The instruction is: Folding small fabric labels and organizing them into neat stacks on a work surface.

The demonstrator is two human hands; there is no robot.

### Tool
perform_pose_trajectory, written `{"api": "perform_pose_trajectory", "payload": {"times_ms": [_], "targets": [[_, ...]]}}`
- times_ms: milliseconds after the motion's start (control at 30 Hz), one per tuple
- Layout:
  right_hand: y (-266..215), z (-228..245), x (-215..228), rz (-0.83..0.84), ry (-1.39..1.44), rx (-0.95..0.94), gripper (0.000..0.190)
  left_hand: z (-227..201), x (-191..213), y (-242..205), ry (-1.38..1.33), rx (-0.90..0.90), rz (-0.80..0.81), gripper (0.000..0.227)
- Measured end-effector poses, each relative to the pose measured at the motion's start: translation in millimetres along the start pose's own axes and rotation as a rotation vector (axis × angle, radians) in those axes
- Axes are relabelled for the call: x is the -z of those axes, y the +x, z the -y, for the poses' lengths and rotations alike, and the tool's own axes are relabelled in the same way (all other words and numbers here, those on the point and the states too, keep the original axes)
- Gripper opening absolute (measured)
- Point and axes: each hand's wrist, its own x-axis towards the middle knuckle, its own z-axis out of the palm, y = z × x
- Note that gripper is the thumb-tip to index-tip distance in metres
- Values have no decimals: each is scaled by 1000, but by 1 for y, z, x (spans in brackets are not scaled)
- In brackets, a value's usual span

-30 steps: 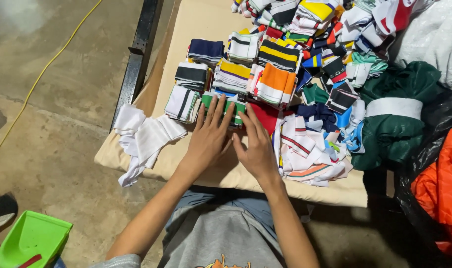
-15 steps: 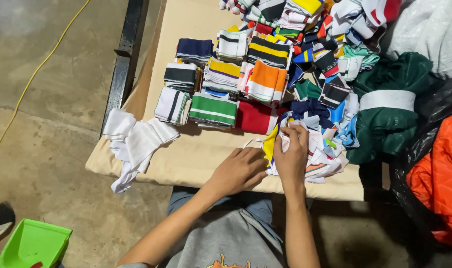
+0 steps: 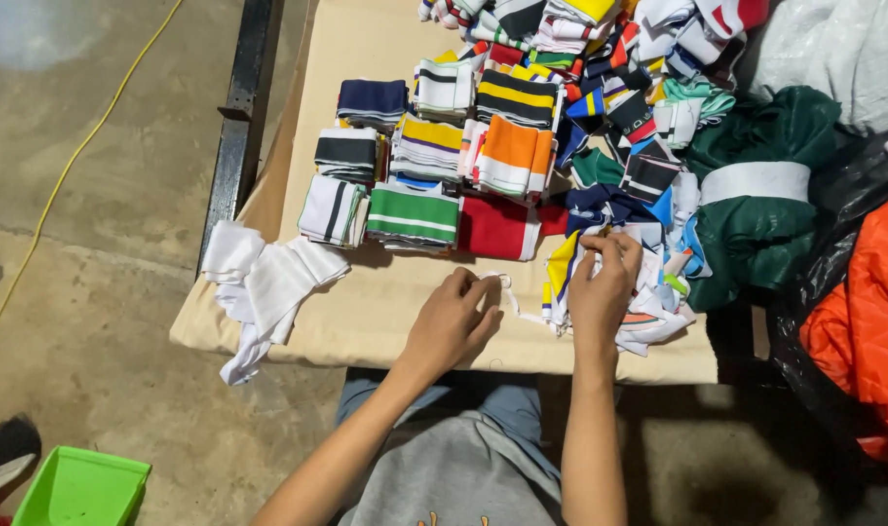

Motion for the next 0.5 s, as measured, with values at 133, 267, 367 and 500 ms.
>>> {"api": "perform_pose_trajectory", "payload": {"times_ms": [133, 267, 367, 500], "targets": [[-6, 0, -5, -7, -4, 53, 14, -12, 7, -1, -32, 82, -1, 51], [-3, -11, -17, -94, -56, 182, 16, -9, 7, 6, -58, 166, -15, 45], [-5, -6, -14, -19, -96, 103, 22, 4, -11, 1, -79, 161, -40, 30], [-3, 7, -6, 109, -112, -12, 36, 12, -18, -1, -102, 130, -75, 18]]}}
